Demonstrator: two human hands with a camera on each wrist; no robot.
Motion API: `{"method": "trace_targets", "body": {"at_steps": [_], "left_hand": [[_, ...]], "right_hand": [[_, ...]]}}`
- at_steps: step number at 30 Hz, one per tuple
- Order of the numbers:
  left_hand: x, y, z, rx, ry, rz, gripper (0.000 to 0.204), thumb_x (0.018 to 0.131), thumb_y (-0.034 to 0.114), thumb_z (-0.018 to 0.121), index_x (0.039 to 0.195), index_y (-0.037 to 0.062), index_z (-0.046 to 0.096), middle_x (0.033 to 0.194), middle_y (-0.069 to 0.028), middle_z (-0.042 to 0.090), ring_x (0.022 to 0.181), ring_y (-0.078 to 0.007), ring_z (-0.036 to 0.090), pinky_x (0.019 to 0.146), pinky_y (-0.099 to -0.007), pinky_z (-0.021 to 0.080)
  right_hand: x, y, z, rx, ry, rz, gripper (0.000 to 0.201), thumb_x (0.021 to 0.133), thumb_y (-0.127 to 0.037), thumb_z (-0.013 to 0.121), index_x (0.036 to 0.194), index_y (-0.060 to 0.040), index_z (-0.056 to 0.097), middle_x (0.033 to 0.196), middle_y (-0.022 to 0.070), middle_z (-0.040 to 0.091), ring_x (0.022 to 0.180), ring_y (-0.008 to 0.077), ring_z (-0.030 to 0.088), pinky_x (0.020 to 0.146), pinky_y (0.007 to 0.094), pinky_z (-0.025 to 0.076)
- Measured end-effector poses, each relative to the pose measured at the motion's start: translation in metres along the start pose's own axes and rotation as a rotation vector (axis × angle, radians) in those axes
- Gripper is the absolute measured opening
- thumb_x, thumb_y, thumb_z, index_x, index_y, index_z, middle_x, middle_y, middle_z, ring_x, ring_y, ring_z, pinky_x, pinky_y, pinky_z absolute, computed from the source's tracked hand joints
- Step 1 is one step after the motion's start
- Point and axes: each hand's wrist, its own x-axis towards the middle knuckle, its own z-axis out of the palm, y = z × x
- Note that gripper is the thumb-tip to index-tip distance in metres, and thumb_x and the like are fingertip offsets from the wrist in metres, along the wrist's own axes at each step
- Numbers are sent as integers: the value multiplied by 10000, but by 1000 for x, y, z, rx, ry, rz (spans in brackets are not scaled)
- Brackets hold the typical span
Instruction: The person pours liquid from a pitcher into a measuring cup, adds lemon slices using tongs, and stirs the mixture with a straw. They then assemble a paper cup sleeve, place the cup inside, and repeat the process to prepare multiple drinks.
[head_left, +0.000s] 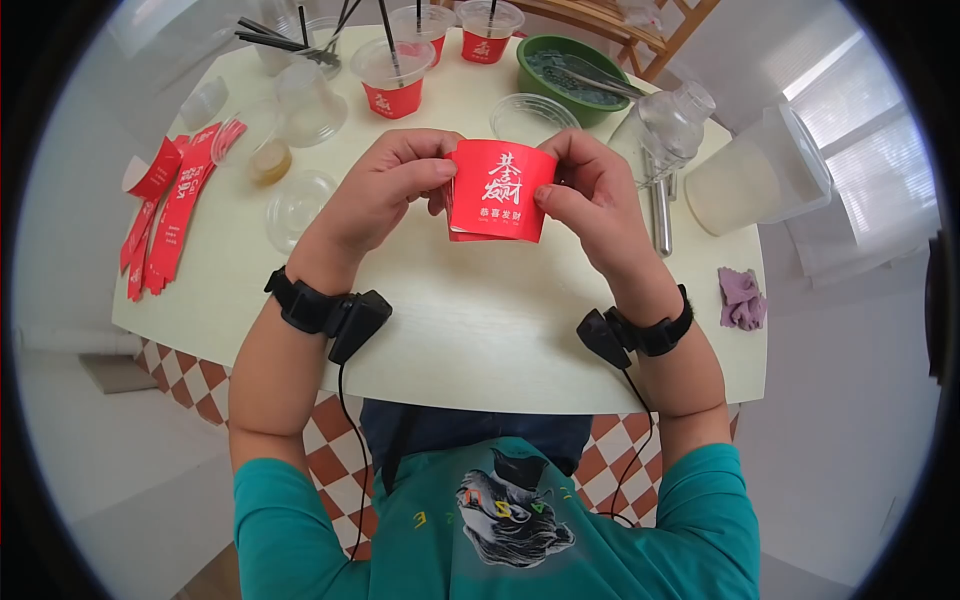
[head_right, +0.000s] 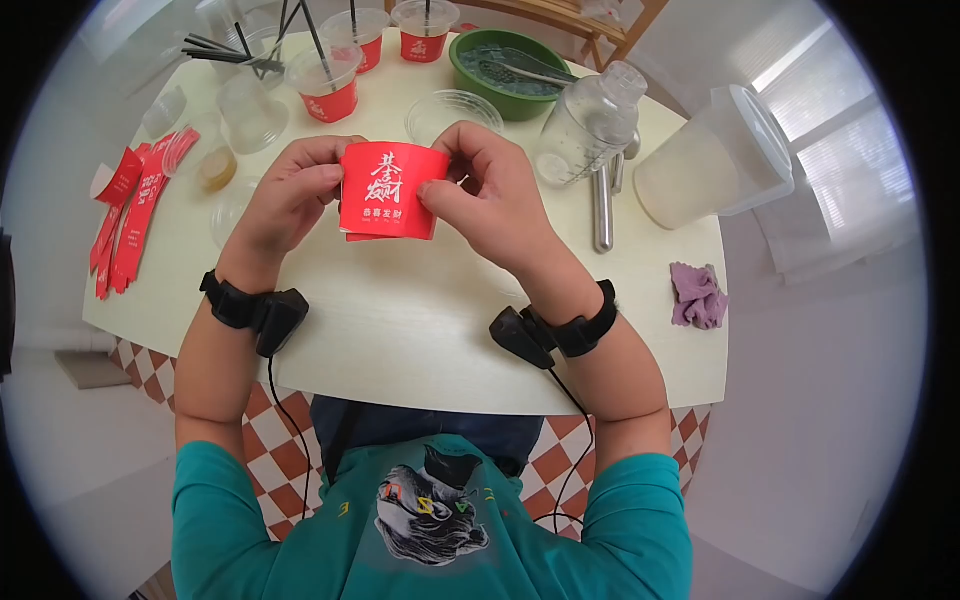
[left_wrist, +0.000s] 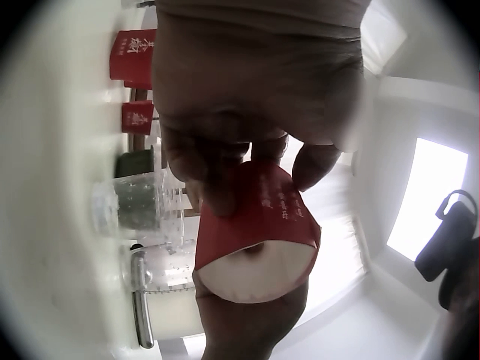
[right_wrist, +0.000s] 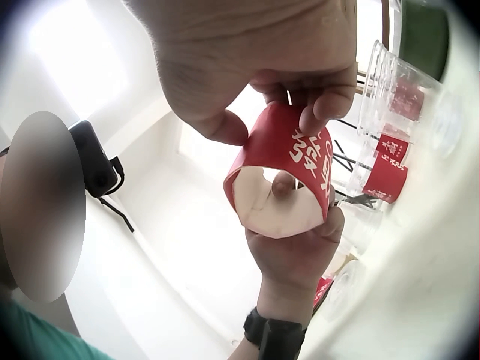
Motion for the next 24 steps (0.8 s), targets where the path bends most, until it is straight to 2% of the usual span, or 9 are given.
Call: {"method": "trace_targets", "body": {"at_steps": [4, 6, 7, 9, 10, 12, 16, 21, 24], "left_hand": [[0, 3, 0, 1, -29, -26, 135, 895, 170, 582, 834, 54, 615, 737, 34, 580, 665, -43, 513, 626, -204, 425], [1, 4, 1, 43, -52, -37, 135, 894, 163, 589, 818, 53, 608, 719, 34, 576, 656, -43, 511, 620, -203, 424], [1, 5, 4, 74, -58, -41, 138, 893, 152, 597, 805, 46, 601, 714, 31, 575, 653, -44, 509, 615, -205, 426], [1, 4, 7, 103, -63, -46, 144, 893, 141, 604, 792, 39, 594, 709, 28, 574, 650, -45, 508, 611, -208, 427], [1, 4, 9, 115, -91, -69, 142, 891, 133, 612, 795, 30, 592, 712, 26, 574, 658, -46, 510, 615, -210, 432], [0, 2, 9, 125, -120, -95, 141, 890, 124, 619, 798, 21, 590, 715, 23, 574, 666, -48, 513, 619, -213, 437], [0, 1, 9, 160, -137, -107, 131, 882, 107, 626, 802, 20, 569, 739, 21, 561, 678, -51, 505, 628, -213, 435], [-2, 8, 17, 186, -135, -121, 115, 866, 71, 632, 805, 20, 550, 769, 20, 553, 699, -54, 512, 642, -212, 436], [-2, 8, 17, 202, -122, -120, 86, 853, 35, 635, 826, 7, 558, 791, 12, 561, 728, -59, 531, 665, -213, 452]], "right_hand": [[0, -5, -1, -75, 3, 31, 222, 729, -140, 679, 871, -27, 551, 823, 13, 570, 740, 79, 510, 632, 238, 422], [0, -6, -1, -371, 65, -207, 276, 692, -166, 696, 885, -27, 557, 874, 42, 581, 837, 147, 518, 721, 287, 421], [-1, -6, 0, -372, 65, -206, 276, 692, -166, 696, 885, -27, 557, 874, 42, 581, 837, 147, 518, 721, 287, 421], [-5, -7, 5, -520, 88, -391, 286, 673, -174, 699, 879, -17, 576, 942, 73, 585, 904, 206, 506, 792, 326, 407], [-5, -10, 5, -520, 89, -389, 286, 673, -174, 699, 879, -17, 576, 942, 73, 585, 904, 206, 506, 792, 326, 407], [-7, -14, 4, -543, -49, -281, 256, 678, -167, 690, 853, 1, 607, 976, 95, 589, 916, 236, 510, 810, 331, 426], [-4, -10, 4, -464, -108, -198, 208, 686, -144, 674, 804, 23, 634, 1023, 105, 601, 923, 228, 535, 808, 338, 461], [-1, -6, 2, 8, -103, 68, 192, 697, -96, 640, 805, 61, 667, 1040, 127, 633, 835, 180, 594, 727, 290, 505], [0, -5, 0, -111, -124, 47, 235, 701, -103, 653, 872, 54, 694, 1047, 138, 638, 851, 193, 615, 750, 287, 510]]}}
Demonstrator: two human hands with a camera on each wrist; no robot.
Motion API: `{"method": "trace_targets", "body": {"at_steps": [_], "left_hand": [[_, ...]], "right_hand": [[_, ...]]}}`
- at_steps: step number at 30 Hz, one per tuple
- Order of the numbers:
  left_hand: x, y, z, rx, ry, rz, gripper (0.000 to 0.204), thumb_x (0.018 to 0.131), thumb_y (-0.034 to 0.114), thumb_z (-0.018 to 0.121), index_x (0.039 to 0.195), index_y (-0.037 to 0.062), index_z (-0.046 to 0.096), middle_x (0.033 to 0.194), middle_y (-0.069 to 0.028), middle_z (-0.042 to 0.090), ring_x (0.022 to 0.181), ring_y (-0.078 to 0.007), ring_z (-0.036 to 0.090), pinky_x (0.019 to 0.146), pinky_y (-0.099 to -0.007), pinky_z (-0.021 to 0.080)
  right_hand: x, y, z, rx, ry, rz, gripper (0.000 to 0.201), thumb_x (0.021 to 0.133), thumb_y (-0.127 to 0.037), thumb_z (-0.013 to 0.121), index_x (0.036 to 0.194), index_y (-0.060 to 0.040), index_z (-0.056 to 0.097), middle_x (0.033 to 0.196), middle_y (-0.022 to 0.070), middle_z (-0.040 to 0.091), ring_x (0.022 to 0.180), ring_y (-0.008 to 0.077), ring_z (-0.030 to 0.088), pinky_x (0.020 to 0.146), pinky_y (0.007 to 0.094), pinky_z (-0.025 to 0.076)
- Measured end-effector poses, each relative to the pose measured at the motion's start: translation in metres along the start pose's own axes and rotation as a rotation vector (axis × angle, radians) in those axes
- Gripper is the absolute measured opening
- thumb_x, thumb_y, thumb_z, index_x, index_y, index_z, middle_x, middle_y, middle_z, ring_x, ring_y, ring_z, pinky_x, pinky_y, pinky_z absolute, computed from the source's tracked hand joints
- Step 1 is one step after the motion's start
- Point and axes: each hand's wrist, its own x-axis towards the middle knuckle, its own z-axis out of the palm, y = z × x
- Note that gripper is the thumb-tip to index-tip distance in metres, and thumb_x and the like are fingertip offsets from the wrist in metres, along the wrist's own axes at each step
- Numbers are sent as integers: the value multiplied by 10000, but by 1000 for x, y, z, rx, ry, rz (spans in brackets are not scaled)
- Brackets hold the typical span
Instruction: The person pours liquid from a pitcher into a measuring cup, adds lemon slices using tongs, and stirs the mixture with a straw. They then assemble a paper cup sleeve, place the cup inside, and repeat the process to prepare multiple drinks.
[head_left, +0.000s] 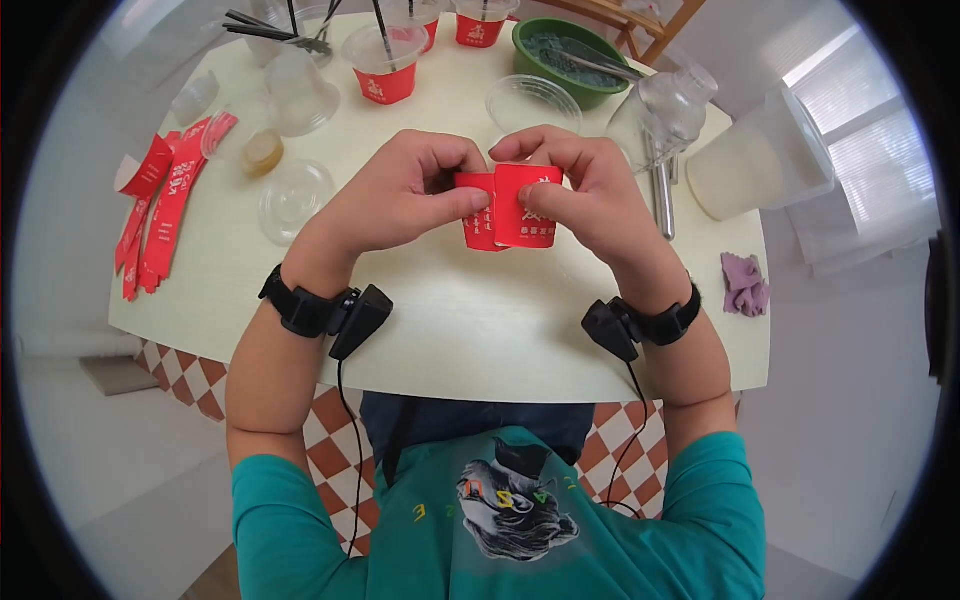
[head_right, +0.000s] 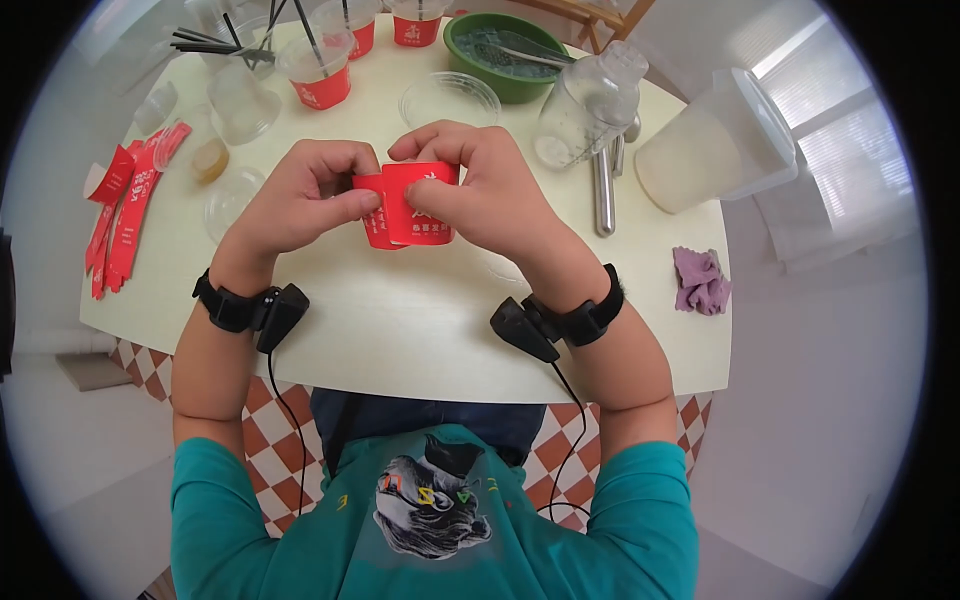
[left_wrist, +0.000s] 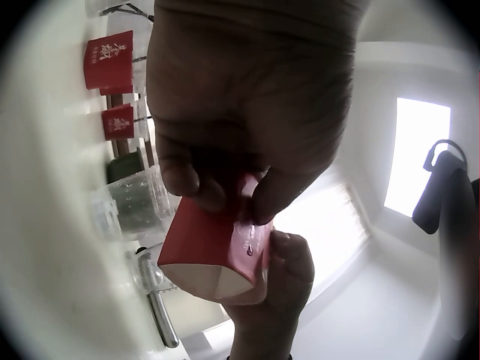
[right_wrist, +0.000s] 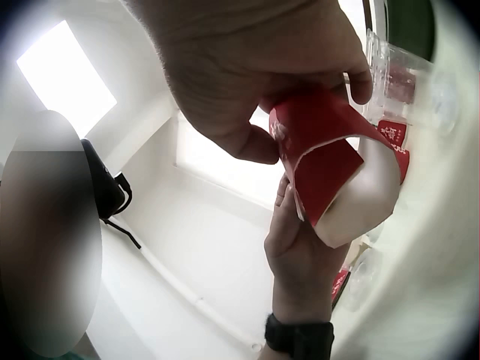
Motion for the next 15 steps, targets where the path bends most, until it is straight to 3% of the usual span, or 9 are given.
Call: {"method": "trace_targets", "body": {"at_steps": [6, 15], "left_hand": [[2, -4, 4, 182, 20, 24, 77, 836, 7, 645, 861, -1, 573, 822, 2, 583, 767, -68, 553, 701, -212, 470], [1, -1, 3, 195, 56, 52, 66, 827, 7, 652, 854, 3, 592, 824, 4, 592, 746, -68, 557, 690, -216, 476]], "right_hand": [[-5, -5, 5, -352, -9, -180, 254, 740, -134, 688, 970, -35, 733, 1118, 169, 633, 1001, 263, 619, 813, 332, 522], [-5, -8, 4, -266, -21, -111, 197, 757, -111, 674, 928, -33, 737, 1162, 176, 619, 1062, 274, 589, 840, 351, 508]]}}
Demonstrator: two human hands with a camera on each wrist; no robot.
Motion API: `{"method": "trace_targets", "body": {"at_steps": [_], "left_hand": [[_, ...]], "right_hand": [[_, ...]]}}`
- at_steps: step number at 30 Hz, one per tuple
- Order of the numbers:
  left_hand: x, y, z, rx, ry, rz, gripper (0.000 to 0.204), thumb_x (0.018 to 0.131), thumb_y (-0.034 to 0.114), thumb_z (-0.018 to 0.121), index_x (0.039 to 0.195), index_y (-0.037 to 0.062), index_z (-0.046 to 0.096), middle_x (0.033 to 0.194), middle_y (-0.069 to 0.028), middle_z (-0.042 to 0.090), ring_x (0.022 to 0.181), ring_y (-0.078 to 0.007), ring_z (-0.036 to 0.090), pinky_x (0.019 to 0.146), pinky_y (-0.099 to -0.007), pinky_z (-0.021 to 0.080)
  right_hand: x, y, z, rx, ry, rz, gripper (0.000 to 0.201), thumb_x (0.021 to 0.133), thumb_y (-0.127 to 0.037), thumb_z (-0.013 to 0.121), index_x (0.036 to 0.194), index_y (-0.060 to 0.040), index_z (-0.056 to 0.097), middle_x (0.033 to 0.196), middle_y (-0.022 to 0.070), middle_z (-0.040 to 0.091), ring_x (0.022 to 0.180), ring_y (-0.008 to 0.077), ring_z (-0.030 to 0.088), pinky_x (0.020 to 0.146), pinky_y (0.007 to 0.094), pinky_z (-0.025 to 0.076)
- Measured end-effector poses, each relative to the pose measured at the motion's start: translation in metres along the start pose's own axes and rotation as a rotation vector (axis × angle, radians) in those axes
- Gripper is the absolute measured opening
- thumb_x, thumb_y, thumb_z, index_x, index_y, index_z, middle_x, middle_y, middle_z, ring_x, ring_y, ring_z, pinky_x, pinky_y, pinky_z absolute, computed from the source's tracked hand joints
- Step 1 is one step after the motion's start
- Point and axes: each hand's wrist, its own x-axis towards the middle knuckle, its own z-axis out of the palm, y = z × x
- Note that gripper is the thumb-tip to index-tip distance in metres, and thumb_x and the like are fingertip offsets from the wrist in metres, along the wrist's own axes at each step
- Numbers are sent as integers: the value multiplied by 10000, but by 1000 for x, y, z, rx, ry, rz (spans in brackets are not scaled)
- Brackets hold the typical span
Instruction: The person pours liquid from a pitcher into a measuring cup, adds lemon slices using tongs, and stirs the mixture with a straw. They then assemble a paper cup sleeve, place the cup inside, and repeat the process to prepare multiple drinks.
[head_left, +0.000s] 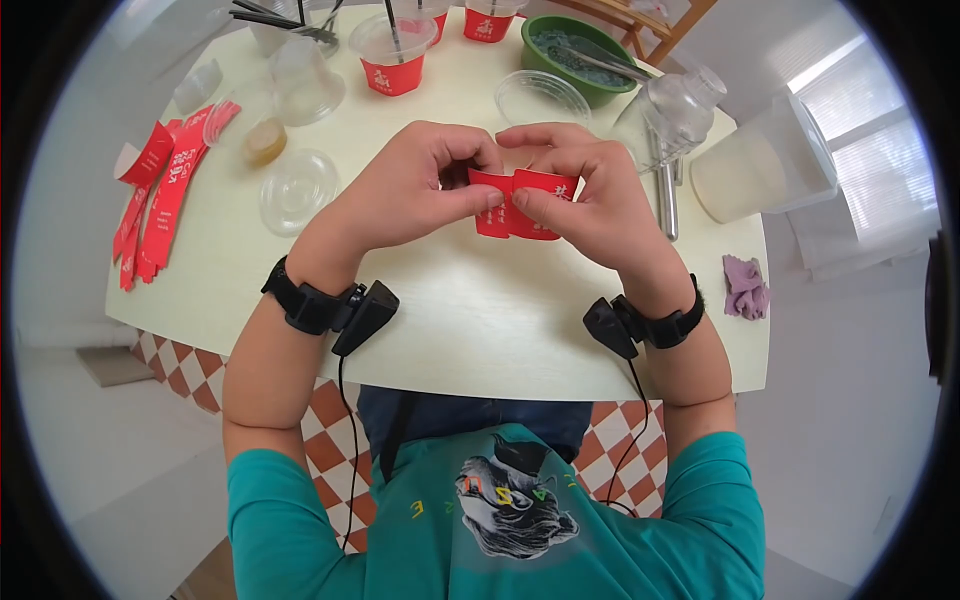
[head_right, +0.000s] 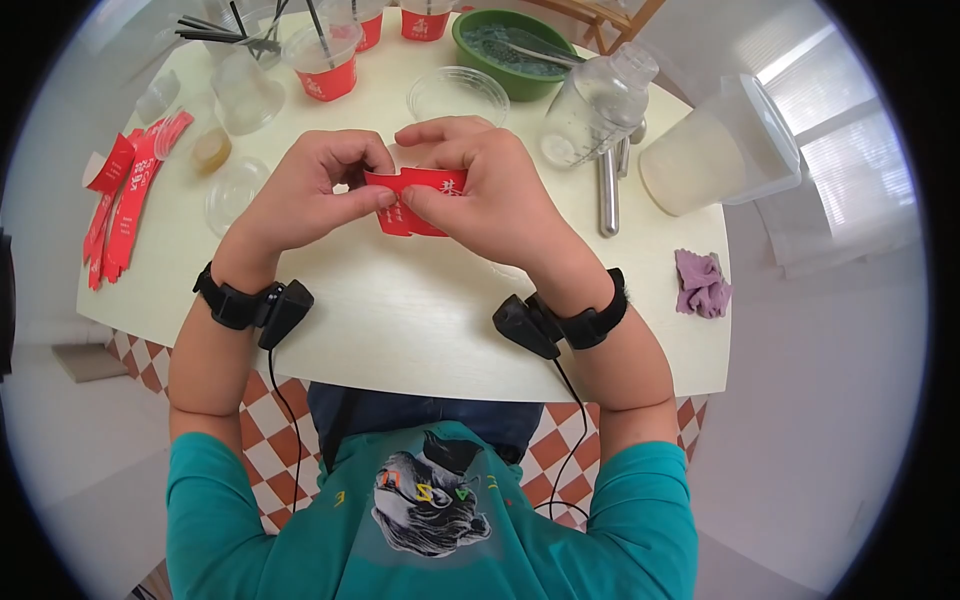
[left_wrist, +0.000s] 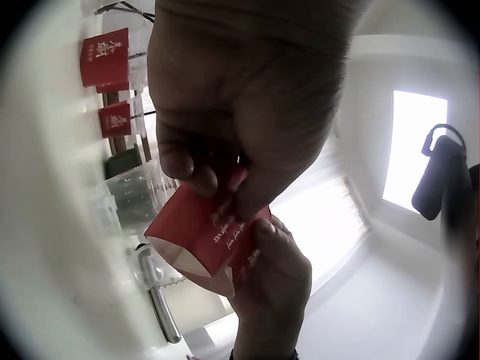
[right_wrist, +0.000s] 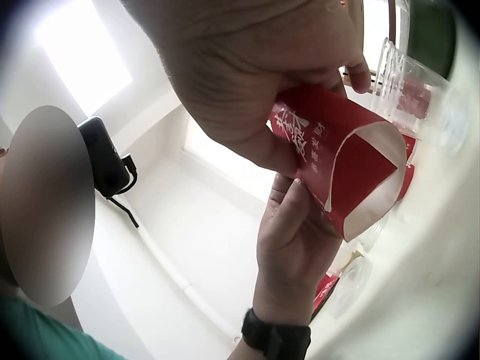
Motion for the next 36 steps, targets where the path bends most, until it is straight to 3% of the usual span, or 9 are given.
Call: {"method": "trace_targets", "body": {"at_steps": [6, 9, 16, 24, 29, 36], "left_hand": [[-1, -1, 2, 121, 61, 98, 90, 815, 12, 662, 860, -1, 585, 805, -1, 583, 711, -72, 552, 664, -217, 467], [-1, 2, 1, 81, 52, 46, 98, 812, 17, 666, 856, 3, 580, 791, 0, 568, 712, -77, 543, 654, -215, 459], [-3, 1, -1, 170, 24, 101, 95, 809, 25, 669, 835, 8, 579, 766, 2, 548, 704, -78, 518, 637, -225, 433], [-5, 6, -3, 291, 55, 172, 68, 801, 30, 660, 834, 13, 603, 756, -10, 554, 663, -97, 503, 588, -234, 404], [-6, 9, -4, 321, 34, 272, 36, 812, 26, 635, 833, 13, 609, 756, -31, 545, 662, -127, 515, 579, -245, 406], [-7, 9, -4, 392, -23, 268, 36, 796, 17, 643, 820, 14, 616, 762, -48, 552, 685, -158, 537, 587, -261, 420]], "right_hand": [[0, 0, 1, -235, 42, -184, 160, 753, -120, 681, 865, -17, 731, 1161, 154, 630, 1096, 292, 558, 879, 364, 480], [1, -1, 0, -188, 28, -138, 146, 748, -120, 682, 835, -10, 726, 1166, 145, 630, 1096, 292, 555, 881, 368, 477], [1, 4, 2, -100, -14, -80, 117, 743, -109, 681, 801, -15, 720, 1181, 143, 624, 1117, 293, 540, 910, 377, 456], [2, 4, 2, -304, -8, -251, 80, 750, -89, 682, 768, -10, 688, 1198, 135, 605, 1148, 302, 509, 937, 384, 425], [2, 0, 4, -297, -12, -262, 77, 750, -83, 683, 784, -14, 682, 1191, 133, 597, 1133, 312, 510, 928, 387, 429], [1, -2, 6, -337, -65, -253, 65, 734, -70, 685, 789, -36, 695, 1175, 134, 598, 1123, 323, 508, 906, 386, 446]]}}
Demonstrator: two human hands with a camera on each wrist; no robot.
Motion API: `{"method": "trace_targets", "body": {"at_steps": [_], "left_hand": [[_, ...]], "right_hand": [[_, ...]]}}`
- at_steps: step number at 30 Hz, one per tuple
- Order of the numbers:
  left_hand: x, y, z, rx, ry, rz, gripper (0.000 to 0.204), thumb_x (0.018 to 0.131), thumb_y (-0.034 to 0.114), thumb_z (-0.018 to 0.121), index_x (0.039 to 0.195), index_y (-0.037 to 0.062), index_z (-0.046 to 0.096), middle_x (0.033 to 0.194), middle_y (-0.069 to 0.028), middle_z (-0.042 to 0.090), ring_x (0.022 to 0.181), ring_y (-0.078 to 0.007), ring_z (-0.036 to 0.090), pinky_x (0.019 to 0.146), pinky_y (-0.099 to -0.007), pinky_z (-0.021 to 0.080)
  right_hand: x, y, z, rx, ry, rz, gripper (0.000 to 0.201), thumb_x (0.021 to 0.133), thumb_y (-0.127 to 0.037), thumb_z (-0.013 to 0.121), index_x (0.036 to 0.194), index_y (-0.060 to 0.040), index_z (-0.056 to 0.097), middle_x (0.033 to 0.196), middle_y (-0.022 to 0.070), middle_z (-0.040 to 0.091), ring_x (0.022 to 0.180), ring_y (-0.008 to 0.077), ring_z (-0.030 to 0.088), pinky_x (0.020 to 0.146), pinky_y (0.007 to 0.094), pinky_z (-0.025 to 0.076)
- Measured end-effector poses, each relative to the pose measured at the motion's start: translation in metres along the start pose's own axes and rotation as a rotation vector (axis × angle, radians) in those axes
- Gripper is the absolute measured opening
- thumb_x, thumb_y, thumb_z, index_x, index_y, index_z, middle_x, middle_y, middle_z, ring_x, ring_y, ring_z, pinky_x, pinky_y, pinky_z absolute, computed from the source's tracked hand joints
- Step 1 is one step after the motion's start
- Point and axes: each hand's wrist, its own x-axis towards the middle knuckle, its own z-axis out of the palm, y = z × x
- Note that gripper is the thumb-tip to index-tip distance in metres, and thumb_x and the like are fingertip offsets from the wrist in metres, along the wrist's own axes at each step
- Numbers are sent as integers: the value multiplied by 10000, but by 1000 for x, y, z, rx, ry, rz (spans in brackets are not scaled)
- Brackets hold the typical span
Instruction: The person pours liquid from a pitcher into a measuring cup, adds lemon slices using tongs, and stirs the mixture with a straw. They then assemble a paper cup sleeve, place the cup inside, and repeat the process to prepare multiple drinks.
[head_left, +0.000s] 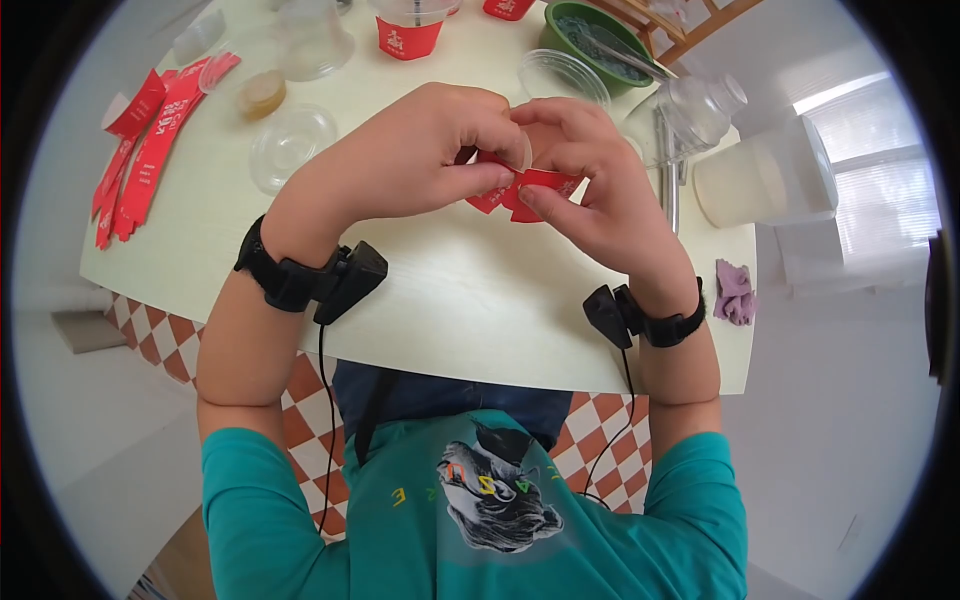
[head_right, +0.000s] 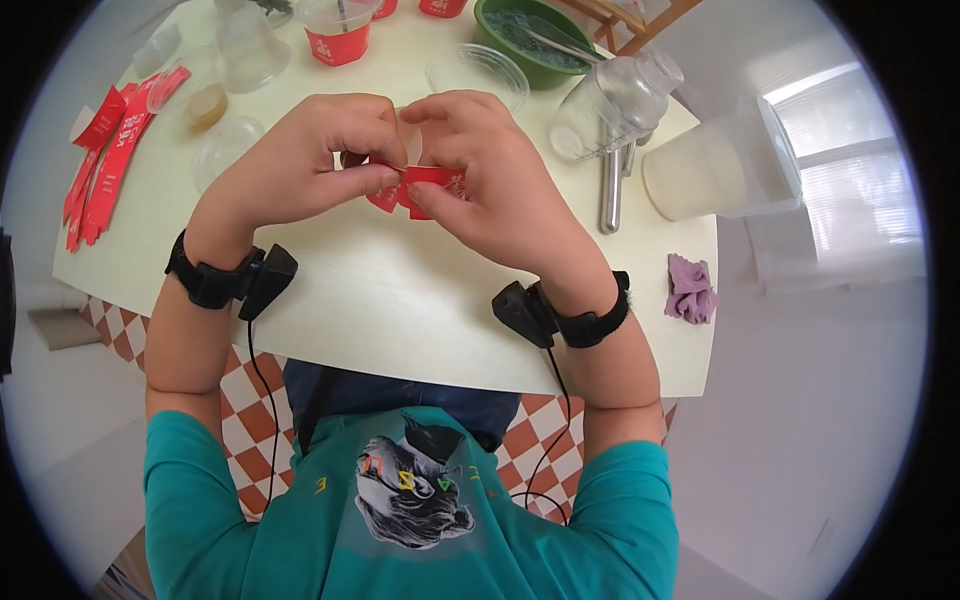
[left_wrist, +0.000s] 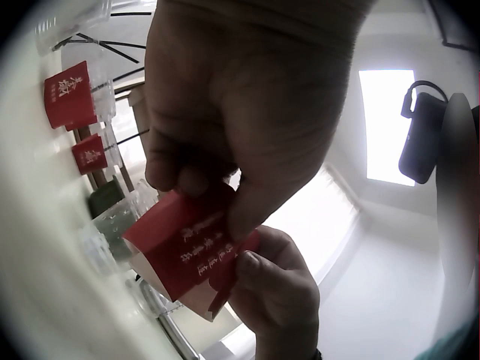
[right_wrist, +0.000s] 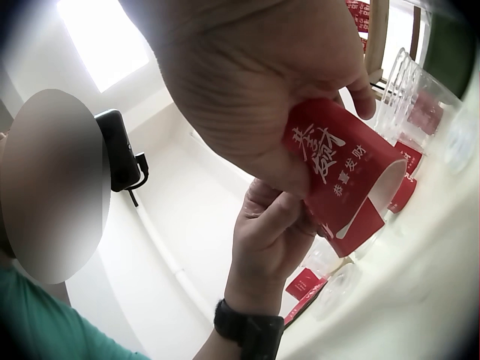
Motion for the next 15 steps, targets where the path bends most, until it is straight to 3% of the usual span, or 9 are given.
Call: {"method": "trace_targets", "body": {"at_steps": [15], "left_hand": [[0, 11, -9, -23, 37, 35, 50, 767, -11, 641, 798, 18, 614, 754, -57, 555, 701, -185, 542, 621, -277, 428]], "right_hand": [[-1, -12, 2, -119, 60, -47, 45, 700, -37, 723, 722, -43, 684, 1191, 123, 601, 1210, 351, 463, 928, 402, 453]]}}
